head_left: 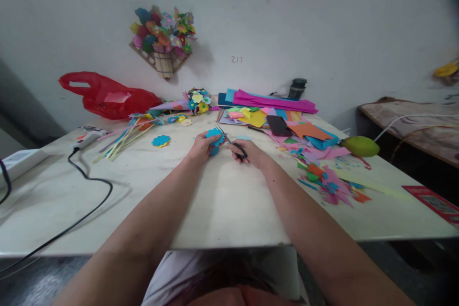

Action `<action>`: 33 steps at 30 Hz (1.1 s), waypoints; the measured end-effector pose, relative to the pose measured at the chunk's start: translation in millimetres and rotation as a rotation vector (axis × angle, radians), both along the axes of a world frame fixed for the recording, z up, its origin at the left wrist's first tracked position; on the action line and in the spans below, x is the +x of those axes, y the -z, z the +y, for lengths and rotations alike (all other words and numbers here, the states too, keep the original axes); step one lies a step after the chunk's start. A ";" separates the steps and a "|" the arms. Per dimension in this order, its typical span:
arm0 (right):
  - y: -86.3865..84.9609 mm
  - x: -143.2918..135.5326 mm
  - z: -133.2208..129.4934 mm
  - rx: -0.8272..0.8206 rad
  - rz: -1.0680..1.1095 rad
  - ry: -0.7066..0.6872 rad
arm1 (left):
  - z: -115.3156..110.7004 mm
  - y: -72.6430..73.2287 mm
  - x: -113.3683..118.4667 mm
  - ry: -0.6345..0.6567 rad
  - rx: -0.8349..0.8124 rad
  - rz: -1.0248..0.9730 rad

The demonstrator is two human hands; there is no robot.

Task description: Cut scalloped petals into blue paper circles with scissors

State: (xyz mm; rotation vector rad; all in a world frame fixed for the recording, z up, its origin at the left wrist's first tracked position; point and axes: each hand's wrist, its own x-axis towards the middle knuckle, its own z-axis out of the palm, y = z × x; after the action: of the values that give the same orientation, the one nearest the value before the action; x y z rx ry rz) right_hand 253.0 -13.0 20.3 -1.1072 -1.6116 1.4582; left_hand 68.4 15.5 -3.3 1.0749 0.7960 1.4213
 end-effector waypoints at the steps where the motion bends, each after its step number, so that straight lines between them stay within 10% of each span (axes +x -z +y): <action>1: -0.7 -0.4 -0.6 -0.001 -0.002 0.004 | 0.1 0.1 -0.1 0.000 0.000 -0.001; 33: 5.4 0.3 3.4 0.030 -0.039 -0.002 | 1.9 1.5 -1.4 -0.013 0.000 -0.011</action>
State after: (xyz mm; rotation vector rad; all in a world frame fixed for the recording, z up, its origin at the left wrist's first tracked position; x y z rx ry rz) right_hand 253.3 -9.6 14.9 -1.1235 -1.6568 1.4176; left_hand 67.0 17.4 -4.8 1.0627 0.7957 1.4372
